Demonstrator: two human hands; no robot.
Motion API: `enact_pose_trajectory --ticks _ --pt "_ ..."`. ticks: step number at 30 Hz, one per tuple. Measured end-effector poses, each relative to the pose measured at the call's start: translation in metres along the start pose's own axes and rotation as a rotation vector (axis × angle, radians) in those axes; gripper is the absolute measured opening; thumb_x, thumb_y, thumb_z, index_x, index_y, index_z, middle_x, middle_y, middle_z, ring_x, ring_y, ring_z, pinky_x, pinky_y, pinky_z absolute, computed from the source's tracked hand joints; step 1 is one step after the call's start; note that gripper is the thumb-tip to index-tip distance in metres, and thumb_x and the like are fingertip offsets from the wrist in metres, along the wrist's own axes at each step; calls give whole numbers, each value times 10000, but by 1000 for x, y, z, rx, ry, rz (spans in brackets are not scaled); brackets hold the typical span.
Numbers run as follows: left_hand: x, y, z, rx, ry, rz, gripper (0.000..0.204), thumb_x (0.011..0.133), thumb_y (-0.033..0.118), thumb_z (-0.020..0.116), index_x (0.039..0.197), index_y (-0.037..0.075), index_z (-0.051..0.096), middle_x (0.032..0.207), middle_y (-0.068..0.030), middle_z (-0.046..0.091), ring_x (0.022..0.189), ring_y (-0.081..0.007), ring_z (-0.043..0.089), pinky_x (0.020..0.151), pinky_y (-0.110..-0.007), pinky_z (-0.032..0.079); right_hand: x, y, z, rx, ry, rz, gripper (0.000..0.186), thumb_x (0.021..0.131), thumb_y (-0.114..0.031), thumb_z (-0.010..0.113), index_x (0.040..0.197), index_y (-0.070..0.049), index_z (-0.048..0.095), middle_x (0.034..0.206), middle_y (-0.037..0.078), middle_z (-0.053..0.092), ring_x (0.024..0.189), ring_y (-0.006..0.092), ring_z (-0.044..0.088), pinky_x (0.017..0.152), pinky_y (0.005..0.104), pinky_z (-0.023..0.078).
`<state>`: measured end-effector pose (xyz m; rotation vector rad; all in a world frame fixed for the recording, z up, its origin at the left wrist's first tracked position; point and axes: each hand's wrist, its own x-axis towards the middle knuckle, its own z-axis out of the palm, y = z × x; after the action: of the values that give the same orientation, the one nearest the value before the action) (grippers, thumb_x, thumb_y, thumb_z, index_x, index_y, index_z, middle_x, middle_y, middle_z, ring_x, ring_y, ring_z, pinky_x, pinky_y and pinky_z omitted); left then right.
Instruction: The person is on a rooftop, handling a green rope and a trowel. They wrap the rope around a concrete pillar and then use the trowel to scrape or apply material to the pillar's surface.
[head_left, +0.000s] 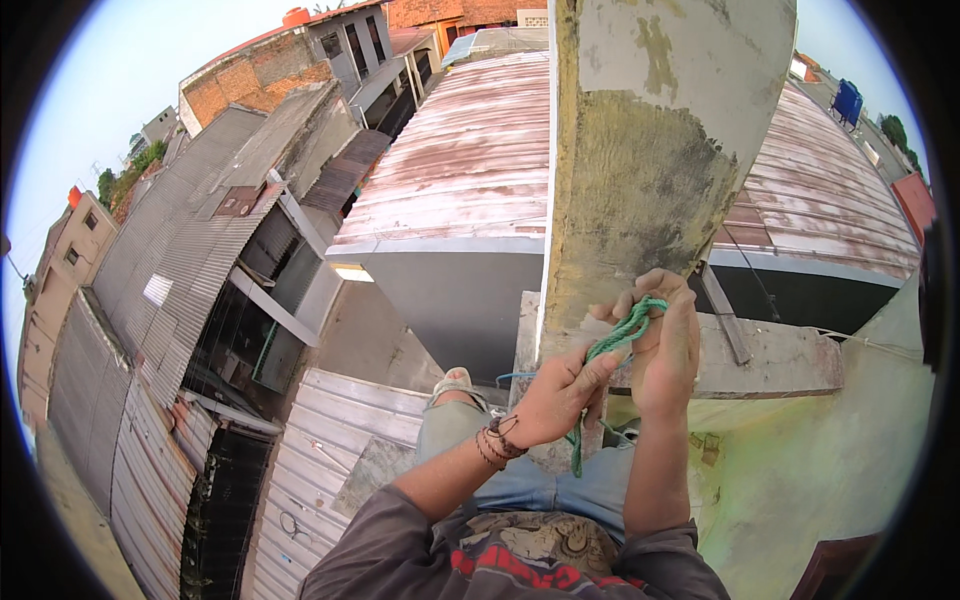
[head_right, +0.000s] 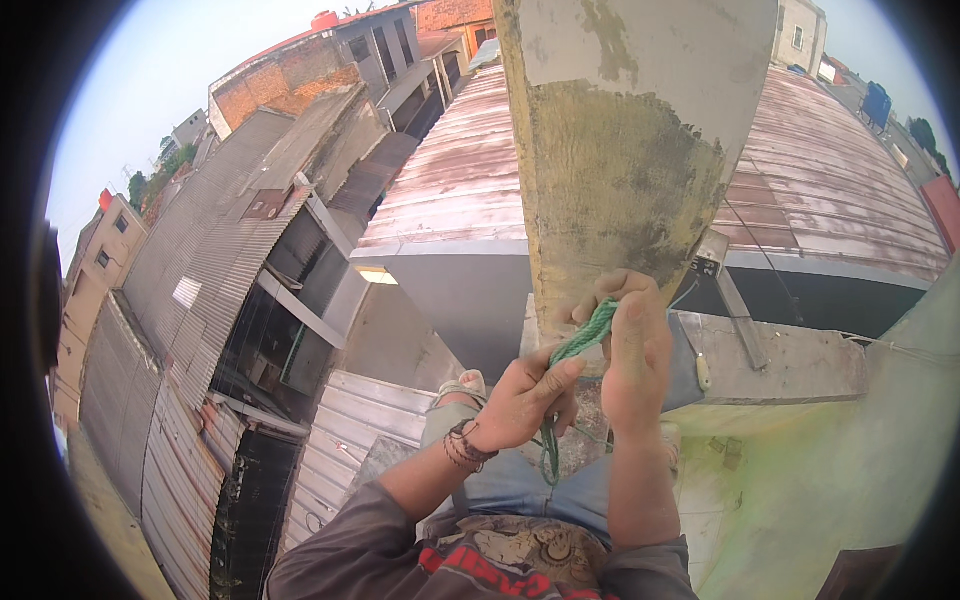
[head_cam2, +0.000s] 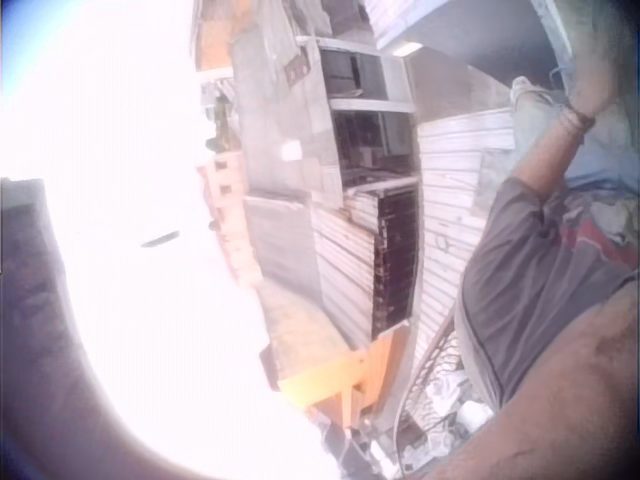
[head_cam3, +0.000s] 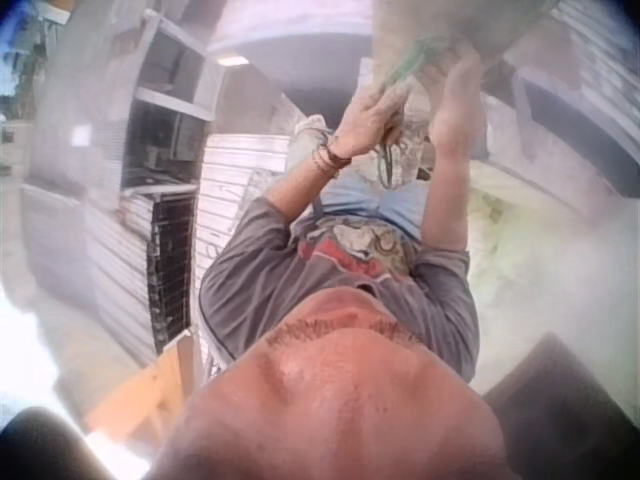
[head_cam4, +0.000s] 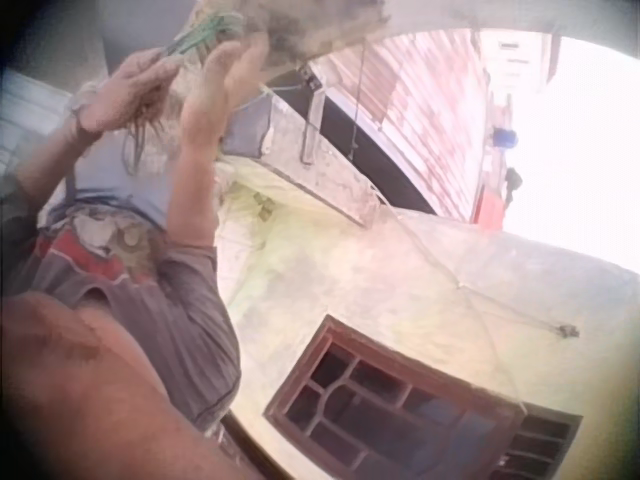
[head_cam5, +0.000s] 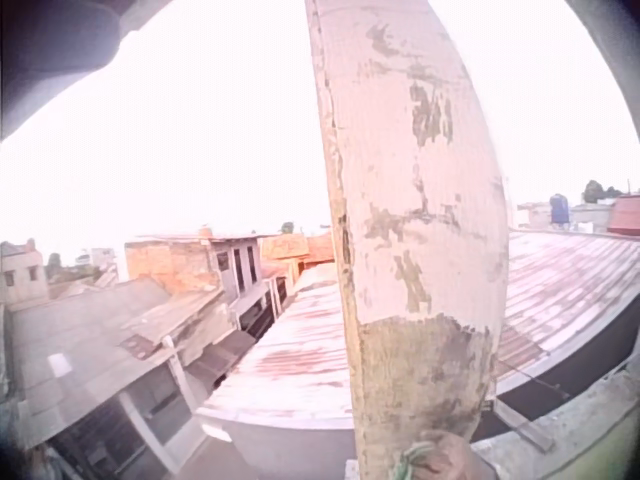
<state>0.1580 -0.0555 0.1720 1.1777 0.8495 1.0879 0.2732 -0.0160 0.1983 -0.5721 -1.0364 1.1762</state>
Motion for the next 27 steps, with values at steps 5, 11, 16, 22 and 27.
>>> enact_pose_trajectory --ticks 5,11,16,22,27 --pt "13 22 -19 -461 454 373 360 1046 407 404 858 100 407 587 -1 339 393 -116 326 373 -263 344 -29 20 -3 -407 -436 187 716 914 -410 672 1400 21 373 1059 143 620 1043 246 614 934 415 480" --pt "11 30 -49 -671 626 556 380 1044 453 371 876 112 388 609 -8 359 401 -116 330 362 -268 338 -49 20 31 -361 -520 659 458 939 -310 657 1208 31 511 838 91 642 764 199 613 740 354 503" --pt "-2 19 -71 -808 549 503 421 1028 501 364 875 110 402 677 -41 436 585 -208 506 615 -377 491 -44 28 37 -758 -614 275 368 967 -307 597 1069 47 584 702 158 605 616 230 582 632 379 477" --pt "-43 -59 -114 -866 299 -8 492 1023 524 323 956 82 529 1015 -170 654 1030 -325 630 926 -475 478 -14 19 23 -1152 -888 395 329 957 -275 576 930 52 589 715 247 606 652 371 594 634 428 465" --pt "-51 -78 -112 -1069 202 -21 491 1021 508 352 988 77 584 1109 -191 648 1073 -332 617 958 -490 457 -16 24 12 -1226 -989 403 309 948 -253 570 923 54 591 755 264 618 730 445 600 664 470 465"
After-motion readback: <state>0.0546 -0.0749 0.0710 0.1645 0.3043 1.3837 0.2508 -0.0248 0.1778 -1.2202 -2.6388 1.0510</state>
